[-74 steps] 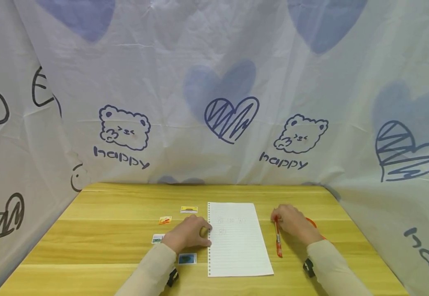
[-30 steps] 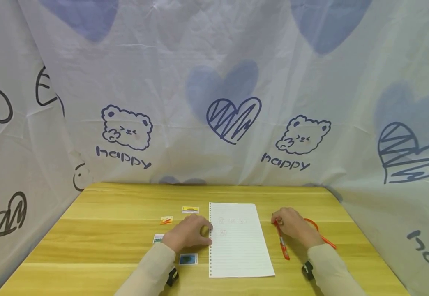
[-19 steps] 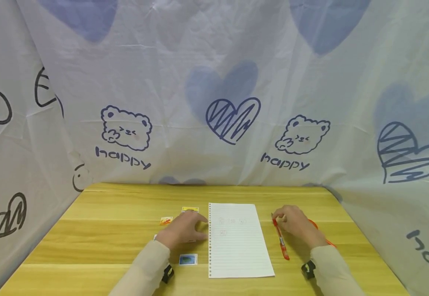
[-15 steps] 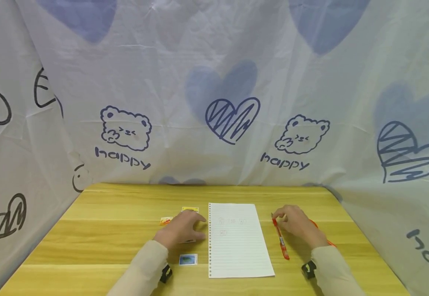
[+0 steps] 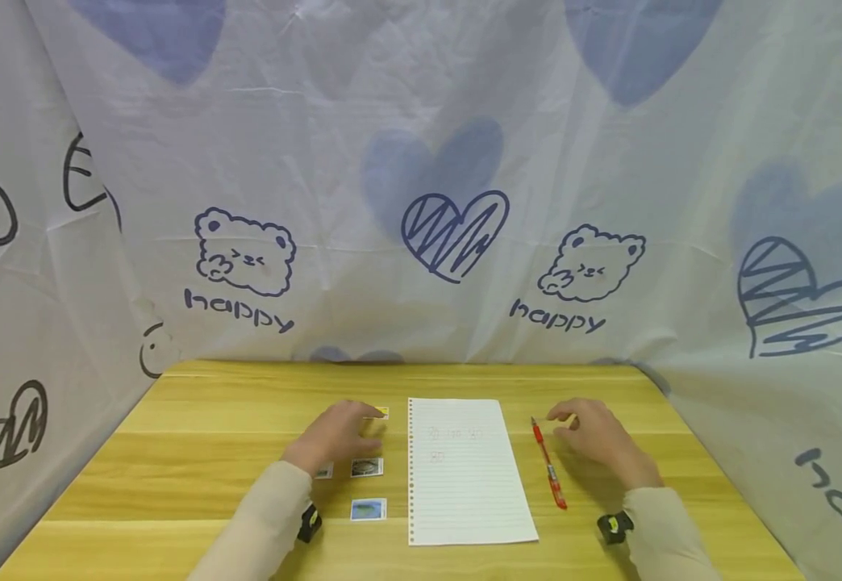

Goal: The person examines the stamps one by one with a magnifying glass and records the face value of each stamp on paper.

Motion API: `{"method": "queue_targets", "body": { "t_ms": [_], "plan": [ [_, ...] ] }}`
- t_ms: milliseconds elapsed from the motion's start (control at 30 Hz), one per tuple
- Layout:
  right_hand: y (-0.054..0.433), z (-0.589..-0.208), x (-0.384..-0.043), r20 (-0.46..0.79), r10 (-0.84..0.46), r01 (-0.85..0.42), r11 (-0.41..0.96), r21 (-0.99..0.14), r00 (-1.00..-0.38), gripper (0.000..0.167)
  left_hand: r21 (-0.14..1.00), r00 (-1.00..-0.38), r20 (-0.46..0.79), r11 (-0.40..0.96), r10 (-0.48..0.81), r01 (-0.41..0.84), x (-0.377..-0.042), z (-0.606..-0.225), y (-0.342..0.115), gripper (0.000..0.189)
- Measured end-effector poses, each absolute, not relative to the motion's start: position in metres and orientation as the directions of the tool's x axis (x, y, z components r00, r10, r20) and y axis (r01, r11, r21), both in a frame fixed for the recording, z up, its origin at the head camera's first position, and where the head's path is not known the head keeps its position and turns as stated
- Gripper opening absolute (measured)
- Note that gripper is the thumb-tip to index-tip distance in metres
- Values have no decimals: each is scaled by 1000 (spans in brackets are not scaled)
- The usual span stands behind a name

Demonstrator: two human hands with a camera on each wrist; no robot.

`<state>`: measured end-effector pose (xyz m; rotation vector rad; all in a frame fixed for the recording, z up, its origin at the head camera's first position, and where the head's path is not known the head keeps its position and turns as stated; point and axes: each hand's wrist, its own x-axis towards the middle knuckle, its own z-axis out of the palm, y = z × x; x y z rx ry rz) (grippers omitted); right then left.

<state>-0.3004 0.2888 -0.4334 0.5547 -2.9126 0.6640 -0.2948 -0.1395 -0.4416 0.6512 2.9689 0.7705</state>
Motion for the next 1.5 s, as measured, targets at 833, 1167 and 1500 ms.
{"method": "queue_targets", "body": {
  "t_ms": [833, 1167, 1500],
  "plan": [
    [346, -433, -289, 150, -213, -259, 853, -454, -965, 14, 491, -949, 64, 818, 310, 301, -343, -451, -171, 28],
    [356, -436, -290, 108, -183, -212, 872, -441, -977, 13, 458, -954, 72, 840, 290, 290, -351, -454, -167, 13],
    [366, -432, -284, 83, -160, -180, 901, -394, -984, 14, 503, -965, 68, 826, 255, 254, -348, -453, -169, 13]
  ]
}}
